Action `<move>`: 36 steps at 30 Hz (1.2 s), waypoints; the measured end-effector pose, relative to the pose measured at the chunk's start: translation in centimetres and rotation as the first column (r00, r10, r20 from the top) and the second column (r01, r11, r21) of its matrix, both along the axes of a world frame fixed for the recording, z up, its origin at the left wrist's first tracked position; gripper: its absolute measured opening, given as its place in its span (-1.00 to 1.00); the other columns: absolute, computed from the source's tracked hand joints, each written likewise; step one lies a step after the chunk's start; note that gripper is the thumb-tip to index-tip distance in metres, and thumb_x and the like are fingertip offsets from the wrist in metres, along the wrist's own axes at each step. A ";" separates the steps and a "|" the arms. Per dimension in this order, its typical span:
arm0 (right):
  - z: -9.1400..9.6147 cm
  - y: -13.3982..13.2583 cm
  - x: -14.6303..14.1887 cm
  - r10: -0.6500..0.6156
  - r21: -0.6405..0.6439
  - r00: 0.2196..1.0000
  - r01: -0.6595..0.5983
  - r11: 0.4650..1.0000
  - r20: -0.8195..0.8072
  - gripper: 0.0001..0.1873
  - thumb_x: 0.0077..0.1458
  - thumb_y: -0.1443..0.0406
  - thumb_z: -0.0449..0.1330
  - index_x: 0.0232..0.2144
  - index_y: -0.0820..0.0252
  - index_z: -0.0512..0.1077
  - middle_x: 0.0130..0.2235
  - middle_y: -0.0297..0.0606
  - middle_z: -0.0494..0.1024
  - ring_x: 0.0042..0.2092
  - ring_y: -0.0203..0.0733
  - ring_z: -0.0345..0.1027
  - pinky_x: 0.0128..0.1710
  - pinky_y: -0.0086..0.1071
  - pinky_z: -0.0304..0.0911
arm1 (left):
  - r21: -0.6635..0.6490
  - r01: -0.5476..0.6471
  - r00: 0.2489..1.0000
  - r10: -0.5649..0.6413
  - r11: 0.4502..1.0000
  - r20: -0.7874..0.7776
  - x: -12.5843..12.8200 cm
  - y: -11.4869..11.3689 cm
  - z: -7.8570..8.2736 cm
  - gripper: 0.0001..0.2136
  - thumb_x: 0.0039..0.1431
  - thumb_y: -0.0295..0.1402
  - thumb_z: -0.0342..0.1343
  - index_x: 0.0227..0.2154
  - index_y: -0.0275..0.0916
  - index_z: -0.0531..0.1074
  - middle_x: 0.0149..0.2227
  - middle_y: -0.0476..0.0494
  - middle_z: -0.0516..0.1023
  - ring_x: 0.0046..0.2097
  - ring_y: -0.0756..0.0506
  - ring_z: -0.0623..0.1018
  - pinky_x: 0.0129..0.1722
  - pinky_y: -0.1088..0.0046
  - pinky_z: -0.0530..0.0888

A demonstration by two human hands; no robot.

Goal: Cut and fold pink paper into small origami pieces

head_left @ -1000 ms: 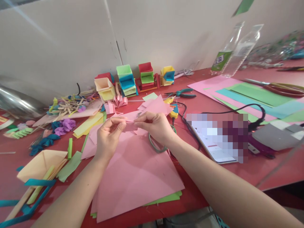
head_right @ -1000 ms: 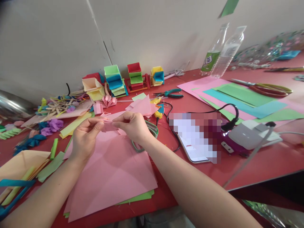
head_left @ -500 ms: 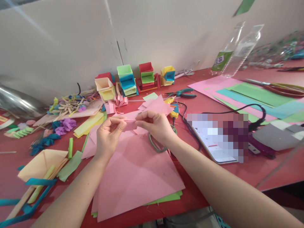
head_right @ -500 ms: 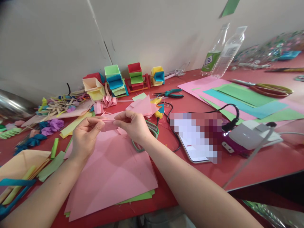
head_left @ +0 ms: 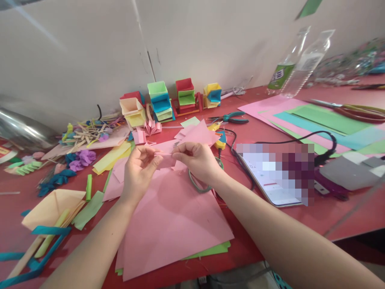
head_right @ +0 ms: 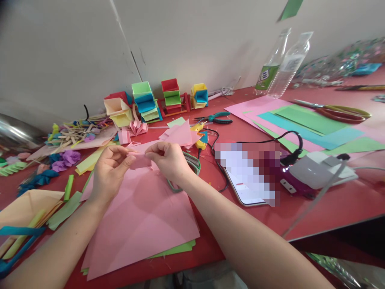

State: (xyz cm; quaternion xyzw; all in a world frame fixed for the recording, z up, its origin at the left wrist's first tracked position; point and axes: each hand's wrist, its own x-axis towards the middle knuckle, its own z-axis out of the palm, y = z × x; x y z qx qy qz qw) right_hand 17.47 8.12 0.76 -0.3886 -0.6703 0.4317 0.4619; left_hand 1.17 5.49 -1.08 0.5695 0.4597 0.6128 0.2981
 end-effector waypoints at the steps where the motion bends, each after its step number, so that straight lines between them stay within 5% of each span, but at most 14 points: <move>1: 0.1 0.0 0.0 -0.003 0.011 1.000 0.002 1.000 0.006 -0.91 -0.07 0.41 0.15 -0.55 0.24 0.44 -0.50 -0.35 0.50 -0.42 -0.33 0.33 -0.37 -0.44 0.23 | -0.015 0.006 1.000 -0.006 1.000 -0.025 -0.1 0.0 0.0 -0.75 -0.06 -0.26 0.24 -0.33 -0.21 0.37 -0.32 -0.09 0.53 -0.25 -0.05 0.54 -0.24 0.44 0.46; 8: -0.2 0.2 0.1 -0.005 0.065 1.000 0.003 0.998 0.019 -0.91 -0.06 0.40 0.14 -0.54 0.21 0.43 -0.49 -0.36 0.51 -0.41 -0.32 0.36 -0.34 -0.41 0.26 | -0.145 0.031 0.996 -0.043 0.989 -0.083 -0.5 0.1 -0.2 -0.71 -0.02 -0.16 0.19 -0.28 -0.25 0.51 -0.25 -0.18 0.58 -0.18 -0.14 0.54 -0.21 0.37 0.47; 16: -0.2 -0.3 -0.2 0.032 0.024 1.000 -0.032 0.999 0.001 -0.87 -0.06 0.28 0.21 -0.45 0.25 0.48 -0.43 -0.30 0.53 -0.39 -0.32 0.37 -0.36 -0.44 0.27 | -0.135 0.027 0.995 -0.039 0.991 -0.088 -0.2 -0.2 0.0 -0.74 0.01 -0.19 0.18 -0.30 -0.25 0.54 -0.33 -0.15 0.60 -0.27 -0.11 0.56 -0.26 0.39 0.48; 30: 0.1 -0.6 -0.4 0.061 0.081 0.987 -0.073 0.994 0.149 -0.88 0.02 0.39 0.08 -0.50 0.25 0.40 -0.46 -0.30 0.51 -0.39 -0.30 0.35 -0.35 -0.42 0.22 | -0.126 -0.006 0.987 -0.014 0.992 -0.160 0.0 -0.4 0.2 -0.83 0.01 -0.22 0.18 -0.40 -0.20 0.54 -0.43 -0.05 0.58 -0.36 -0.04 0.53 -0.32 0.47 0.45; 36: 0.0 -0.6 -0.3 0.069 0.029 0.996 -0.071 0.997 0.065 -0.86 0.03 0.34 0.09 -0.45 0.24 0.44 -0.45 -0.32 0.49 -0.38 -0.30 0.33 -0.33 -0.40 0.23 | -0.092 0.011 0.980 -0.029 0.996 -0.194 -0.2 -0.3 0.0 -0.78 0.06 -0.18 0.12 -0.36 -0.22 0.50 -0.41 -0.05 0.54 -0.35 -0.03 0.49 -0.34 0.50 0.40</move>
